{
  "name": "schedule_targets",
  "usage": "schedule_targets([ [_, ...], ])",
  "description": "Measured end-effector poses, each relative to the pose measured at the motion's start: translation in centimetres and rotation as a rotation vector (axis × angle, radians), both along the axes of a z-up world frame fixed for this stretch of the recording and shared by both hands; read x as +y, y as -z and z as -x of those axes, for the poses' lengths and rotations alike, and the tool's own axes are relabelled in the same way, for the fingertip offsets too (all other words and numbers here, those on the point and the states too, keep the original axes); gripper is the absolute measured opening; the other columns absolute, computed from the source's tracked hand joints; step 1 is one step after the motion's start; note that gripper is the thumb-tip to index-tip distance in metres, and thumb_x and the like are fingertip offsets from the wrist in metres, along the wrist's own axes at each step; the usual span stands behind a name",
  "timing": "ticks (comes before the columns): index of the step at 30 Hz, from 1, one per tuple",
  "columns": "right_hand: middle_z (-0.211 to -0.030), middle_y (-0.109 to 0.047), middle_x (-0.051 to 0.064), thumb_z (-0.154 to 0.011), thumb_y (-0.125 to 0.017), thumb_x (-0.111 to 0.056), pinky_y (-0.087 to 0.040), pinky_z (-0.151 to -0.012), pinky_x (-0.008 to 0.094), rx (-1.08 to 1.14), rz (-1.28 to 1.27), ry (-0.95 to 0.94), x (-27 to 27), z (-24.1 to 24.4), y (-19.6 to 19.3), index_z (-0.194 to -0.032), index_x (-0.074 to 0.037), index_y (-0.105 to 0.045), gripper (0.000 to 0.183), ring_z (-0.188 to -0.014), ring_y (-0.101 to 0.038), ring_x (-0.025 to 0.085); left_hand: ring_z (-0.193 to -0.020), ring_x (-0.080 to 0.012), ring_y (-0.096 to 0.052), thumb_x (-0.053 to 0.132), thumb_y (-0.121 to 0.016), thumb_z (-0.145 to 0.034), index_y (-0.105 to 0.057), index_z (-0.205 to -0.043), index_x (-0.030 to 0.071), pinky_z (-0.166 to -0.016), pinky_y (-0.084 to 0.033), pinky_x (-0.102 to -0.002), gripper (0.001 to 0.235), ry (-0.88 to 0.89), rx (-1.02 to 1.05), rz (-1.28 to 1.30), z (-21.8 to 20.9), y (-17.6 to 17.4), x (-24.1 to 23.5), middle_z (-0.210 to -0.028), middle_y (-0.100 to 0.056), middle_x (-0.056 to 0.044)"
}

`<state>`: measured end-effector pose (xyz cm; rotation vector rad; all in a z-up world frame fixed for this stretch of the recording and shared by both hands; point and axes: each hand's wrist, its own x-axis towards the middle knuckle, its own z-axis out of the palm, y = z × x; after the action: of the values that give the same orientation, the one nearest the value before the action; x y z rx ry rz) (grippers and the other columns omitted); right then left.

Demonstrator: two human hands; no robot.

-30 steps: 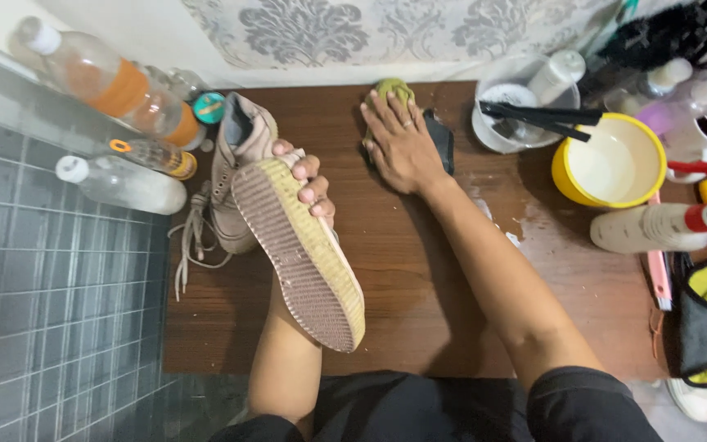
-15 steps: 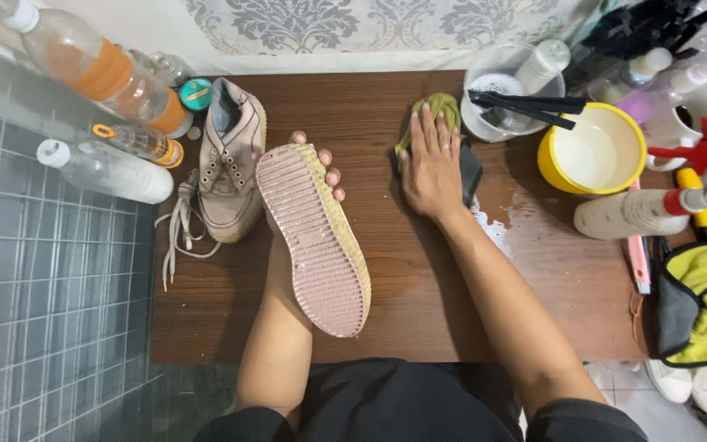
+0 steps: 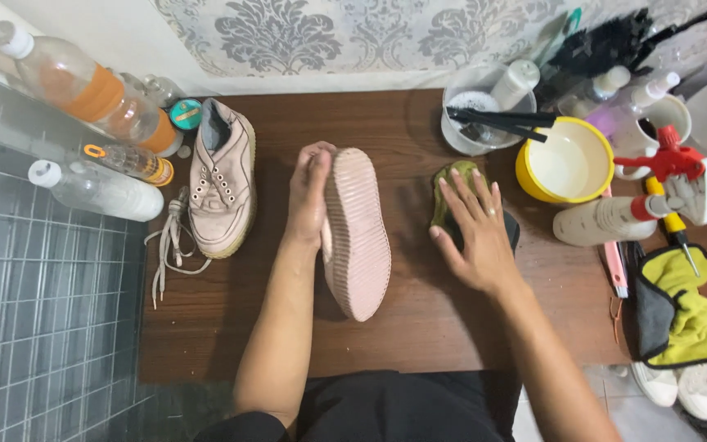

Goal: The person scrubs the sole of a beige sneaker with a brush and cleaning solution, then wipes it with a cloth. They spray the sole with a liquid from a bottle and wipe it again. Finally, they scrub the side of the shoe with the brush.

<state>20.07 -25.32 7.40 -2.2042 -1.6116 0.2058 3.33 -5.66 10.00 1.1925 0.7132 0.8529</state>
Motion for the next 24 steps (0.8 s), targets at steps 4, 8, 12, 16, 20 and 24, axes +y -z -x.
schedule_targets([
  [4,-0.151,-0.052,0.021,-0.097,-0.059,-0.025,-0.032,-0.119,0.054,0.563,-0.293,-0.079,0.9,4.8,-2.1,-0.157,-0.005,-0.041,0.065,-0.14,-0.047,0.042,-0.102,-0.0199,-0.06,0.052,-0.07,-0.093,-0.063,-0.119,0.024,-0.091,-0.049,-0.033,0.039,-0.015,0.215,-0.101,-0.5,0.6,1.3,-0.109,-0.065,-0.004],
  [8,-0.154,-0.042,0.028,-0.098,-0.057,-0.019,-0.042,-0.114,0.052,0.933,-0.196,-0.106,1.7,8.5,-0.5,-0.165,-0.009,-0.019,0.077,-0.136,-0.05,0.043,-0.104,-0.028,-0.067,0.06,-0.071,-0.088,-0.061,-0.12,0.027,-0.092,-0.053,-0.041,0.047,0.119,0.387,-0.182,-1.2,0.3,2.0,-0.111,-0.069,-0.009],
  [12,-0.147,-0.043,0.033,-0.096,-0.064,-0.01,-0.047,-0.108,0.052,0.9,-0.219,-0.001,1.7,8.5,-0.2,-0.163,-0.004,-0.02,0.08,-0.129,-0.054,0.046,-0.118,-0.0447,-0.063,0.063,-0.057,-0.093,-0.051,-0.129,0.03,-0.101,-0.049,-0.052,0.049,0.261,0.597,-0.231,-1.1,-0.9,2.4,-0.122,-0.068,-0.018],
  [16,-0.133,-0.058,0.028,-0.093,-0.071,-0.008,-0.05,-0.095,0.058,0.417,-0.398,0.028,1.6,4.0,-1.6,-0.15,0.002,-0.048,0.062,-0.113,-0.06,0.05,-0.126,-0.0508,-0.057,0.048,-0.05,-0.102,-0.034,-0.145,0.024,-0.106,-0.045,-0.06,0.052,0.3,0.648,-0.26,-1.7,1.1,2.8,-0.137,-0.056,-0.032],
  [20,-0.112,-0.067,0.009,-0.093,-0.074,-0.009,-0.053,-0.085,0.047,-0.001,-0.364,0.217,2.8,-2.9,-5.3,-0.125,-0.012,-0.074,0.032,-0.096,-0.067,0.035,-0.129,-0.0548,-0.052,0.04,-0.051,-0.102,-0.024,-0.153,0.014,-0.108,-0.043,-0.062,0.063,0.334,0.7,-0.271,-1.4,-1.8,1.9,-0.142,-0.05,-0.037],
  [24,-0.092,-0.069,-0.002,-0.095,-0.075,-0.027,-0.049,-0.08,0.043,-0.39,-0.12,0.311,6.5,-9.8,-3.9,-0.108,-0.028,-0.08,0.014,-0.09,-0.064,0.029,-0.136,-0.0585,-0.041,0.047,-0.053,-0.098,-0.002,-0.161,0.01,-0.11,-0.037,-0.069,0.089,0.366,0.775,-0.179,0.0,-4.5,0.6,-0.154,-0.03,-0.039],
])
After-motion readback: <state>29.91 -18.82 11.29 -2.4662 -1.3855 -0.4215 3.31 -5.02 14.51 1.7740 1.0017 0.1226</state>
